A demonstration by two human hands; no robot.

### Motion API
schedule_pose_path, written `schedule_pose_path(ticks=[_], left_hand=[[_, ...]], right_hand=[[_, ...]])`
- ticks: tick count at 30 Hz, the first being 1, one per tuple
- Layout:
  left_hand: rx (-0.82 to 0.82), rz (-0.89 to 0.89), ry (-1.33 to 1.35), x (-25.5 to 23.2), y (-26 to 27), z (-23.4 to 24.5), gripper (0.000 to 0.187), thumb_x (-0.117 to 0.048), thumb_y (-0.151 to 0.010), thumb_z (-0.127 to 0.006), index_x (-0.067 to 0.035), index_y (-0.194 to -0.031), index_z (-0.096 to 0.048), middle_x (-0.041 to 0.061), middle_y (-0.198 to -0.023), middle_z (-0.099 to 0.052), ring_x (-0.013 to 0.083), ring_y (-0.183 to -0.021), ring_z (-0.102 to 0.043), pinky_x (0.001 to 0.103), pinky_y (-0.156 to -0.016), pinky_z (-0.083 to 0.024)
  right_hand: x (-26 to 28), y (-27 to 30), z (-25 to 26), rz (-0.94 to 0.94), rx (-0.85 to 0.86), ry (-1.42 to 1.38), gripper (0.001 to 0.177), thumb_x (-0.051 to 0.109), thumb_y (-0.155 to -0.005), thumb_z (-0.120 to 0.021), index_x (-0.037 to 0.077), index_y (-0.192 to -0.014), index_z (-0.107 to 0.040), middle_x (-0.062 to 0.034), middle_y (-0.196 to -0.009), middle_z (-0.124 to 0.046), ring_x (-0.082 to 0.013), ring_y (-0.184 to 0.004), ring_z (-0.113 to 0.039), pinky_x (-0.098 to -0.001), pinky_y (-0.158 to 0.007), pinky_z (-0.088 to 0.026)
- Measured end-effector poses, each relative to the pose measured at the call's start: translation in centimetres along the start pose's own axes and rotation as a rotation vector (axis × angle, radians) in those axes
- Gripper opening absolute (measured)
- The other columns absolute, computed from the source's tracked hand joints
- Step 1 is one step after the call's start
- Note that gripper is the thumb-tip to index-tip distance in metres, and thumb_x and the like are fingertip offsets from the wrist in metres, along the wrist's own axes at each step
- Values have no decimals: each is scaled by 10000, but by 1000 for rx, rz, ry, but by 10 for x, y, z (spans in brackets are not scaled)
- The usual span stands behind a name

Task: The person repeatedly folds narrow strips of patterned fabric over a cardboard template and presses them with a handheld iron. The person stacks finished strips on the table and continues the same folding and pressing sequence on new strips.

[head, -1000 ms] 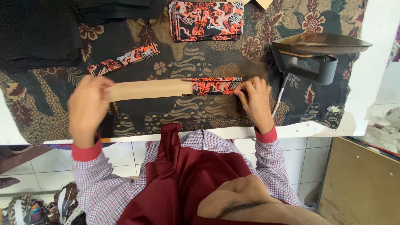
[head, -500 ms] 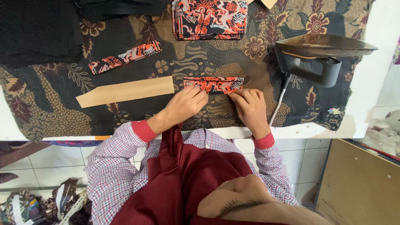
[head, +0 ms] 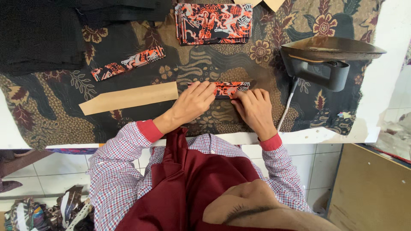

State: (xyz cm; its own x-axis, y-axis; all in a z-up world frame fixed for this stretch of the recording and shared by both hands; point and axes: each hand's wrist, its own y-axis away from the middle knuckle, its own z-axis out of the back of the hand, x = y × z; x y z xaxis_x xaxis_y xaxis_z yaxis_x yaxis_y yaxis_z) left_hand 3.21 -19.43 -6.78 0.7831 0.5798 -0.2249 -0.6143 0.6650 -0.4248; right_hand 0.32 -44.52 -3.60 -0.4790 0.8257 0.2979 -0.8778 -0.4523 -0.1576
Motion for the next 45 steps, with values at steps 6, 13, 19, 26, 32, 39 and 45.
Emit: schedule_pose_path(ticks=[6,13,19,26,32,39,45], left_hand=[[65,65,205,6,-6,2,262,-113,-751,-720,-21,-981,-633,122,-1063,-627,288,-1033,-599,394,-952,-466],[19,227,234,11,-4,-7,192,-32,-839,-717,-24,-1004,-618,93,-998,-597,266,-957,-586,387,-899,-463],[50,328,247,14,-4,-14,155,-29,-864,-703,-37,-996,-622,101,-957,-569,282,-927,-579,400,-863,-455],[77,345,228,15,-5,-17,163,-47,-870,-679,-37,-1021,-618,104,-962,-576,288,-952,-585,404,-885,-454],[102,321,174,13,-9,-14,171,-44,-864,-663,-40,-1029,-618,97,-961,-570,277,-962,-581,399,-892,-451],[87,92,85,13,-20,-14,241,-107,-848,-616,-88,-1088,-641,53,-1071,-609,204,-1053,-596,343,-922,-439],[154,-30,7,2,-22,-24,441,-151,-920,-610,-65,-1352,-636,-5,-1121,-604,141,-1058,-586,309,-948,-406]], right_hand=[[-9,-5,5,-33,22,95,346,265,-934,-764,107,-1237,-715,-47,-952,-608,-268,-936,-552,-466,-927,-380],[-22,-8,4,-191,-27,-72,129,218,-973,-772,153,-1083,-752,-25,-997,-604,-246,-996,-547,-422,-941,-342],[-25,-11,-5,-371,-59,-120,169,274,-926,-831,130,-935,-741,-12,-926,-582,-226,-948,-537,-409,-927,-331],[-28,-13,-9,-393,-54,-67,217,320,-908,-848,143,-877,-727,-3,-897,-577,-228,-935,-532,-423,-931,-317],[-30,-14,-11,-392,-56,-46,236,337,-910,-850,145,-869,-720,-6,-892,-575,-230,-932,-531,-422,-929,-316],[-30,-15,-9,-429,-44,-44,249,359,-892,-858,152,-866,-723,6,-871,-572,-224,-911,-529,-422,-918,-306],[-28,-13,-6,-454,-53,-24,180,315,-927,-829,161,-905,-739,22,-896,-592,-213,-917,-539,-431,-926,-303]])
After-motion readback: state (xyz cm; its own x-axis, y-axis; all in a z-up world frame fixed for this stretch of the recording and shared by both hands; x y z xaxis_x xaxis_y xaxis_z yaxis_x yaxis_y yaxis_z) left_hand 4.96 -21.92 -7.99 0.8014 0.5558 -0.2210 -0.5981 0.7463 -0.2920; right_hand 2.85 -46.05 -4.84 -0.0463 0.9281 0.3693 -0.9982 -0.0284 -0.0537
